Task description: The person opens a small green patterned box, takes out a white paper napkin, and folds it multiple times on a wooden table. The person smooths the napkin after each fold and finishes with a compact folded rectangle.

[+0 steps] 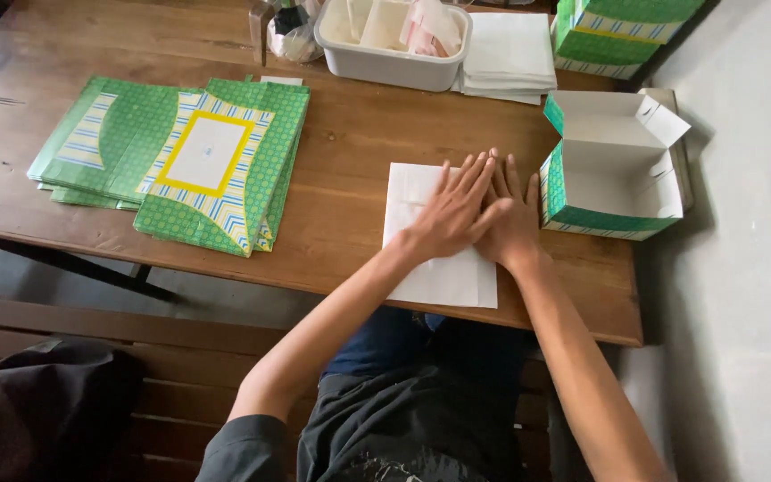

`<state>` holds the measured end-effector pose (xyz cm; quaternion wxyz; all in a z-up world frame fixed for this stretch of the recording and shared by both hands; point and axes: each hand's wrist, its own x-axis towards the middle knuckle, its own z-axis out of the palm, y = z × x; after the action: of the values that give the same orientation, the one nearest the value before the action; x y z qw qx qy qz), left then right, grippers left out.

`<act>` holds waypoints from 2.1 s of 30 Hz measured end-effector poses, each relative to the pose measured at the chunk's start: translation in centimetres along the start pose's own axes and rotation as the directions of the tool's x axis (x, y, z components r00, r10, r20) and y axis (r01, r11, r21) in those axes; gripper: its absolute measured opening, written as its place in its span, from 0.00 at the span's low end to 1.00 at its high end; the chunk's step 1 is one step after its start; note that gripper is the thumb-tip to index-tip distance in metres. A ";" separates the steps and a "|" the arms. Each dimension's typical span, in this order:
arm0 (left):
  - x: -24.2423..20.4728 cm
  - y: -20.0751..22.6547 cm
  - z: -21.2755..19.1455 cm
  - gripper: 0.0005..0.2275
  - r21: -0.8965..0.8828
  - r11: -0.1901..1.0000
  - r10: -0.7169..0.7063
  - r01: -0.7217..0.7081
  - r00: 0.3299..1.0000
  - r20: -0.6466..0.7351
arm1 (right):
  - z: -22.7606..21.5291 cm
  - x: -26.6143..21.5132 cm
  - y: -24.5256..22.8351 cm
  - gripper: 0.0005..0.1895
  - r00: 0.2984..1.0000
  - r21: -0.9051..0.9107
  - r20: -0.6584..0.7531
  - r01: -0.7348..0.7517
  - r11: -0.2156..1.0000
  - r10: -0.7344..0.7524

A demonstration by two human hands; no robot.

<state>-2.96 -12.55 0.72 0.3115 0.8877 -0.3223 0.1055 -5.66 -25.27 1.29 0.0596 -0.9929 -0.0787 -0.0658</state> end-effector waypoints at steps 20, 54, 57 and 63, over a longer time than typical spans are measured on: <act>-5.1 -6.1 -4.6 0.44 0.302 0.929 -0.248 0.213 0.966 0.080 | 1.3 1.3 1.1 0.37 0.992 0.169 0.105 -0.094 0.981 0.077; 2.6 -9.2 -10.3 0.40 0.149 0.940 -0.341 0.307 0.867 0.363 | 0.7 3.1 4.1 0.35 1.000 0.100 -0.002 0.011 0.995 -0.010; 4.2 -9.1 -9.6 0.43 0.219 0.920 -0.389 0.325 0.818 0.422 | -0.1 4.4 3.8 0.34 0.996 0.062 0.094 -0.006 0.998 0.000; 5.7 -7.0 -10.7 0.41 0.312 0.882 -0.470 0.353 0.706 0.530 | -2.1 5.4 2.9 0.30 0.984 0.016 0.175 0.007 1.000 -0.010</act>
<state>6.05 -4.56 7.90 0.1262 0.9499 -0.1844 -0.2187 -0.19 -27.56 3.76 0.0600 -0.9940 -0.0884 0.0223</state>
